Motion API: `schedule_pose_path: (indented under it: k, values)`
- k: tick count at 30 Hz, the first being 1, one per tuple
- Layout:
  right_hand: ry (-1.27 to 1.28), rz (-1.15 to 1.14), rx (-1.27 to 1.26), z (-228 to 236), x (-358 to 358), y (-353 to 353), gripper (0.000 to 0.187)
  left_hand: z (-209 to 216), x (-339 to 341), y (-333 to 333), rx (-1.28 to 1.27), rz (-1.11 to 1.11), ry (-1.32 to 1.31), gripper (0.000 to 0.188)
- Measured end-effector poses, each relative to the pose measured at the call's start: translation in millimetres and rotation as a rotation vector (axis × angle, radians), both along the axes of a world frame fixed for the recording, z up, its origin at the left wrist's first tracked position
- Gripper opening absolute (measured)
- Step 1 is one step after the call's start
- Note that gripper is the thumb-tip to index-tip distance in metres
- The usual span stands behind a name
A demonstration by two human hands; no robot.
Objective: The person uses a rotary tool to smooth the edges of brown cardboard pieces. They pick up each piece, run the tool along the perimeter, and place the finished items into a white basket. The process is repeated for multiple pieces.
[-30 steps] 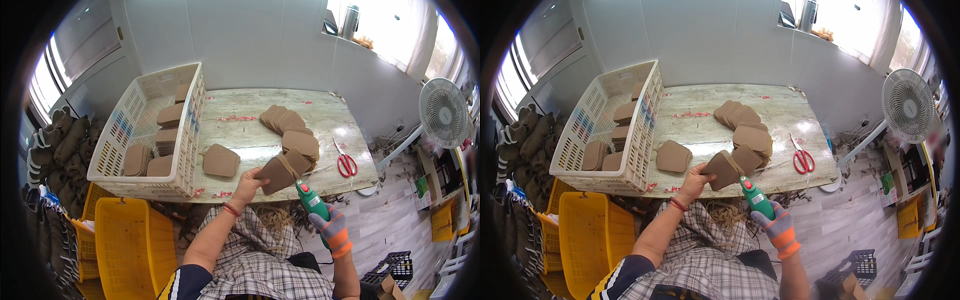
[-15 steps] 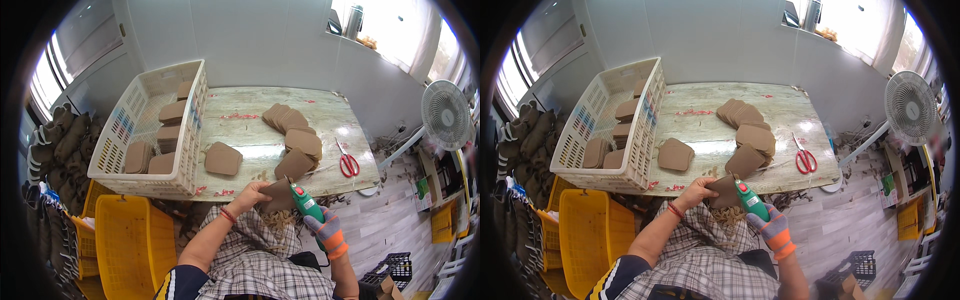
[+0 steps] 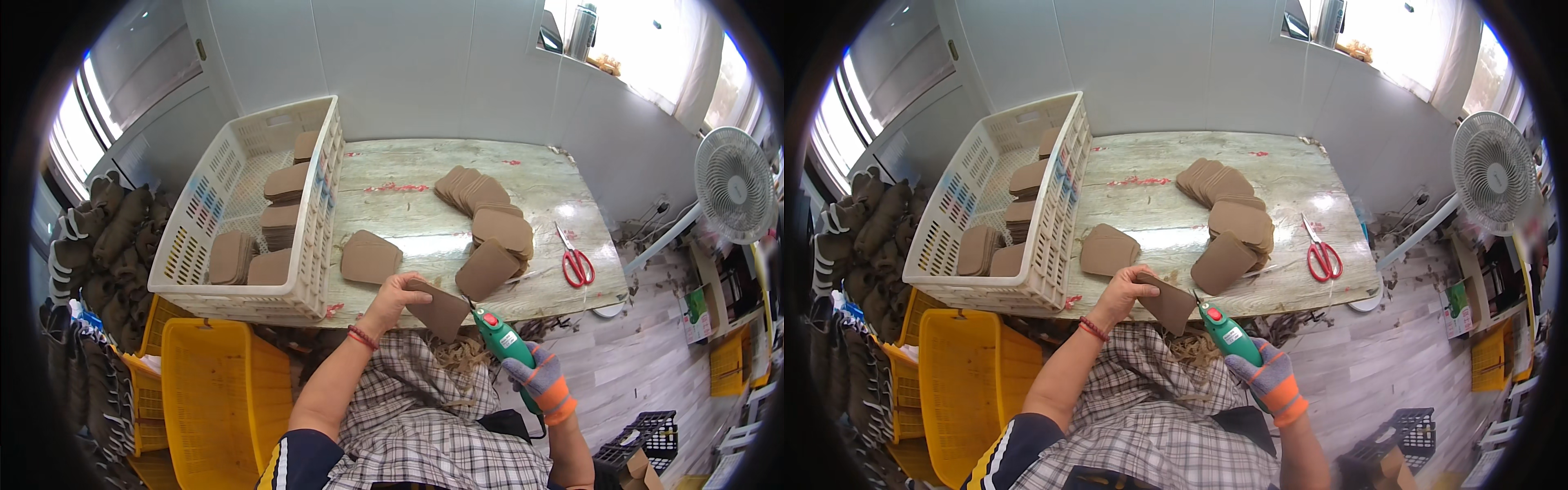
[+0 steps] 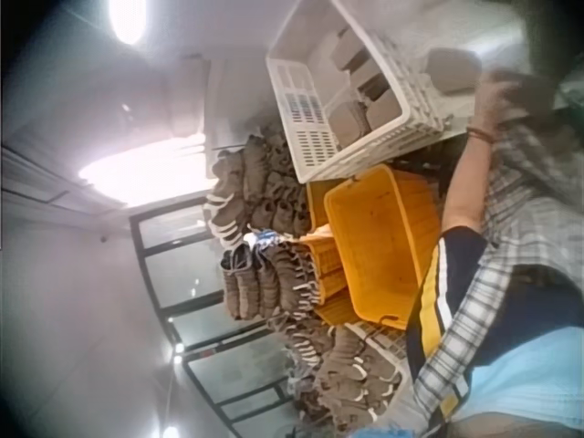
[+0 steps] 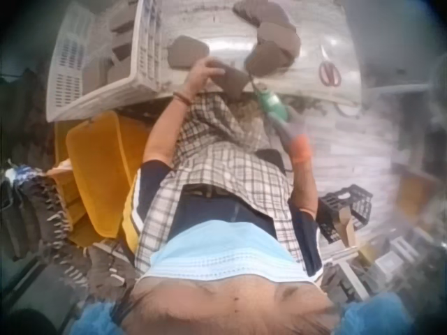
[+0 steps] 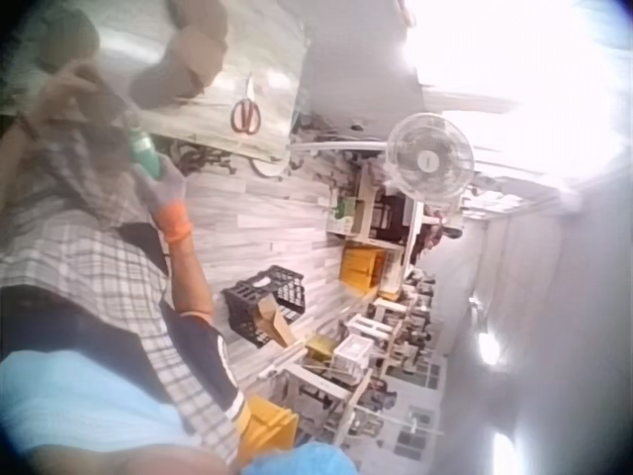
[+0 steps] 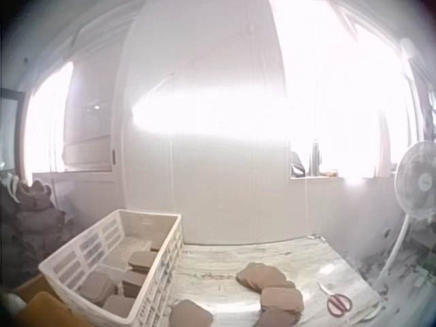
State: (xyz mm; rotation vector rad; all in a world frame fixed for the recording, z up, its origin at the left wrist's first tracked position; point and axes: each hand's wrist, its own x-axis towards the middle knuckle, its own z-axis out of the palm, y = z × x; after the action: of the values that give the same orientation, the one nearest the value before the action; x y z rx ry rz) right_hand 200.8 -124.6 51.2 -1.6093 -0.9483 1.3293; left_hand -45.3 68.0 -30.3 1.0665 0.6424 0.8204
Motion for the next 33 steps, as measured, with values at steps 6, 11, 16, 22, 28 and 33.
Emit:
schedule_pose_path:
  k: [6, 11, 16, 22, 28, 33]
  values:
    - [-0.025, 0.066, 0.003, -4.3, -1.2, -0.1, 0.049, 16.7, -0.4, -2.0, 0.003, -0.118, 0.053, 0.012]
    - [-0.185, 0.110, -0.041, -3.6, -2.0, -3.0, 0.051, 30.0, 1.3, -0.6, 0.087, -0.155, 0.153, 0.012]
    - [-0.232, 0.104, 0.044, -14.5, -7.2, -3.2, 0.054, 24.8, 7.5, 1.6, 0.112, -0.220, 0.190, 0.013]
    - [-0.229, 0.078, 0.045, -14.3, -10.2, -0.8, 0.054, 23.0, 15.9, -3.4, 0.122, -0.296, 0.258, 0.014]
    - [-0.183, 0.101, 0.015, -11.2, -11.2, 5.0, 0.054, 39.5, 21.7, -11.9, 0.194, -0.386, 0.355, 0.015]
    - [-0.100, 0.094, 0.111, -16.1, -19.4, 14.2, 0.051, 26.2, 14.9, -11.0, 0.254, -0.351, 0.366, 0.017]
